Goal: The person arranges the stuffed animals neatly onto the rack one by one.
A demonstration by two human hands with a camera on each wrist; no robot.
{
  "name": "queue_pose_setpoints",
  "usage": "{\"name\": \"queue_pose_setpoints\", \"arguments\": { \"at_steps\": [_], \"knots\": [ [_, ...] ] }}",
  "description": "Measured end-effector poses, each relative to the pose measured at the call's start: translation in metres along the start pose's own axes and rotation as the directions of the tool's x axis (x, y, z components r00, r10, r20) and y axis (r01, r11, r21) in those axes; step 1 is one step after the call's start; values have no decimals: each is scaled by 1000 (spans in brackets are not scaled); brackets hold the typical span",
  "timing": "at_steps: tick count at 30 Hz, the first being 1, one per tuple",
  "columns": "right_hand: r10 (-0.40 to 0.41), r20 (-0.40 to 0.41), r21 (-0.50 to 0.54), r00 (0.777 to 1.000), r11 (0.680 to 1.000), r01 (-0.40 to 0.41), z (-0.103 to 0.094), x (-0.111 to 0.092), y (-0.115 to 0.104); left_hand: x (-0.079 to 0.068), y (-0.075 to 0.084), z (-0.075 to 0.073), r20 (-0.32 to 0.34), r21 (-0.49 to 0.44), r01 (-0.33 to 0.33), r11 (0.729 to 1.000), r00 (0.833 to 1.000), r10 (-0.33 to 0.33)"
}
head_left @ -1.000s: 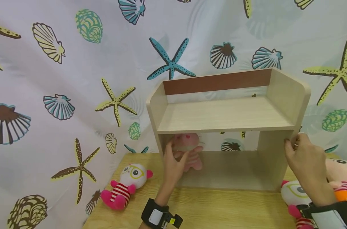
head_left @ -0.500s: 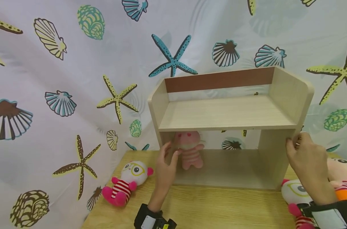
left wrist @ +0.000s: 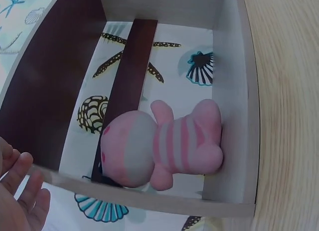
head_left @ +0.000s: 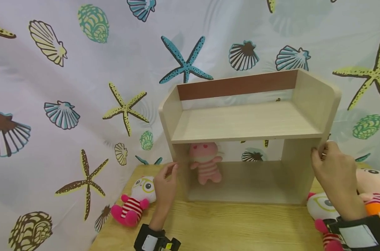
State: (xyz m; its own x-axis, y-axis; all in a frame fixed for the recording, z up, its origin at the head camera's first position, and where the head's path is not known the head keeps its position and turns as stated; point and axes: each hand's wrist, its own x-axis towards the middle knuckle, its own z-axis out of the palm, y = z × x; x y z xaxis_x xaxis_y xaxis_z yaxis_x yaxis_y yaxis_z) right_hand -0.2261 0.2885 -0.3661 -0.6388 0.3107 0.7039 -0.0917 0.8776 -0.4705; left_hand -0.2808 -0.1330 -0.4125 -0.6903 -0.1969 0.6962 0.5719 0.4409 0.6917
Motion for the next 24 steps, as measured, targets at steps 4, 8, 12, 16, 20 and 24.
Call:
{"name": "queue_pose_setpoints", "arguments": {
  "at_steps": [4,8,12,16,20,24],
  "knots": [
    [5,14,0,1000,1000,-5,1,-2,-1,2,-13,-13,-13,21,102,995,995,-102],
    [6,30,-4,1000,1000,-6,2,-5,0,5,-25,-28,-16,58,154,986,988,-153],
    [-6,26,-9,1000,1000,6,1,-5,0,10,-36,-40,-3,86,220,972,975,-220],
    [-15,33,0,999,1000,15,0,-3,0,17,-46,-52,25,139,258,956,964,-264],
    [-11,45,7,999,1000,11,-1,-2,-1,27,-50,-64,61,173,269,947,957,-283],
    [0,46,3,999,1000,0,-2,-1,-1,35,-49,-72,109,202,282,938,945,-308]
  ]
}}
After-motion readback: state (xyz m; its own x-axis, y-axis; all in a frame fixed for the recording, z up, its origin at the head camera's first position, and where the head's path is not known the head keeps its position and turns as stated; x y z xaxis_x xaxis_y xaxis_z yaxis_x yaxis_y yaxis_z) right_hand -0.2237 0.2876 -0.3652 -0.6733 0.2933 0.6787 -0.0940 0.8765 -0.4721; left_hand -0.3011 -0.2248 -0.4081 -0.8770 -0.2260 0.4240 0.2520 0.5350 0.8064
